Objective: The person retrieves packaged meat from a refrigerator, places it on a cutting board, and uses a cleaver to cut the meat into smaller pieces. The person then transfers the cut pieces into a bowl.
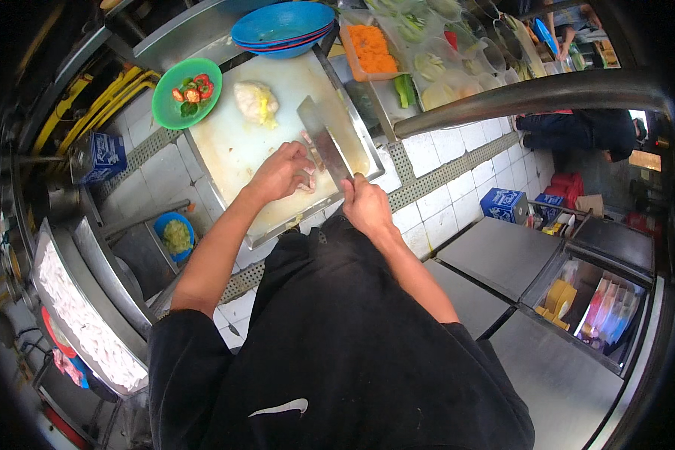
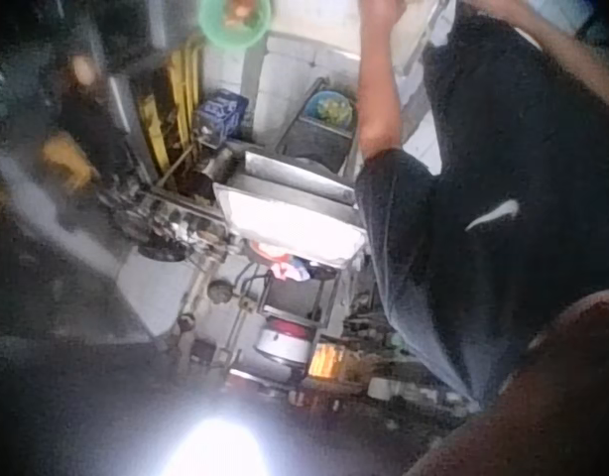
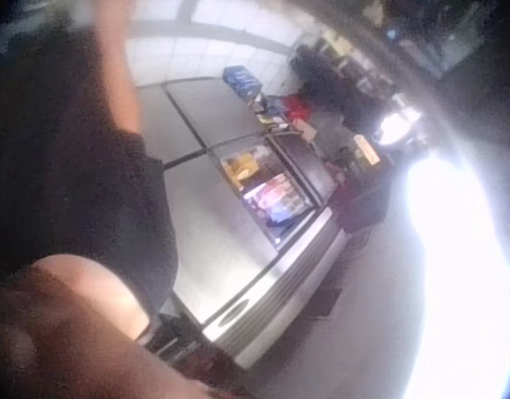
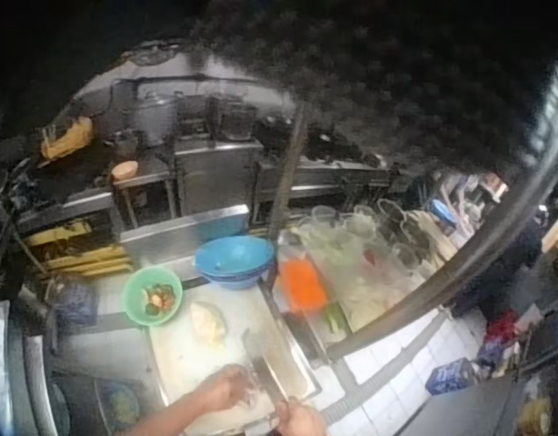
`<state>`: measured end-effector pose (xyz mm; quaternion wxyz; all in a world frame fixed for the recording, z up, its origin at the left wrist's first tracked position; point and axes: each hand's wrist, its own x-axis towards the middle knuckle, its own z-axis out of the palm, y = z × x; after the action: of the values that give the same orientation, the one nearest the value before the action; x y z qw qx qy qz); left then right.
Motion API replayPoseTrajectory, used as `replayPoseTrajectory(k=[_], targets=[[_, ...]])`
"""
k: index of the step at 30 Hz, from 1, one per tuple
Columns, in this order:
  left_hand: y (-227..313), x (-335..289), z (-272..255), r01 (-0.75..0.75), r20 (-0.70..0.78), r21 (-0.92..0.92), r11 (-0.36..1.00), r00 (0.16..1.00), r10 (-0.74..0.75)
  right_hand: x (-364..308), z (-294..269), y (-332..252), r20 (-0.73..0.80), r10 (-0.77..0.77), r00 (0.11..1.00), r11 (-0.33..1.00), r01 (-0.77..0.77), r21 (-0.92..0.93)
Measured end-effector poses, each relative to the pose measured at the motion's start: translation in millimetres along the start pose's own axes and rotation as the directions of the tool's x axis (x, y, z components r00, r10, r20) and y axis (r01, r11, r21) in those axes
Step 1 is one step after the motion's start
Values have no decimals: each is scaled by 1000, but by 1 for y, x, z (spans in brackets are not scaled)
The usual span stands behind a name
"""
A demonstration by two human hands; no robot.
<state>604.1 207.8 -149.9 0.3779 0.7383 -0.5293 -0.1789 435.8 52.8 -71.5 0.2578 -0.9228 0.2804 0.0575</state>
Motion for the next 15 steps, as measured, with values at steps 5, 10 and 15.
replayPoseTrajectory(k=[5, 10, 15], targets=[[0, 6, 14, 30, 86, 33, 999, 996, -33, -2, 1, 11, -43, 25, 999, 998, -22, 61], [15, 8, 16, 141, -97, 22, 990, 986, -138, -4, -2, 15, -43, 22, 999, 999, -21, 36], [16, -4, 27, 66, -83, 149, 987, 995, -54, -9, -1, 16, -42, 22, 999, 998, -20, 59]])
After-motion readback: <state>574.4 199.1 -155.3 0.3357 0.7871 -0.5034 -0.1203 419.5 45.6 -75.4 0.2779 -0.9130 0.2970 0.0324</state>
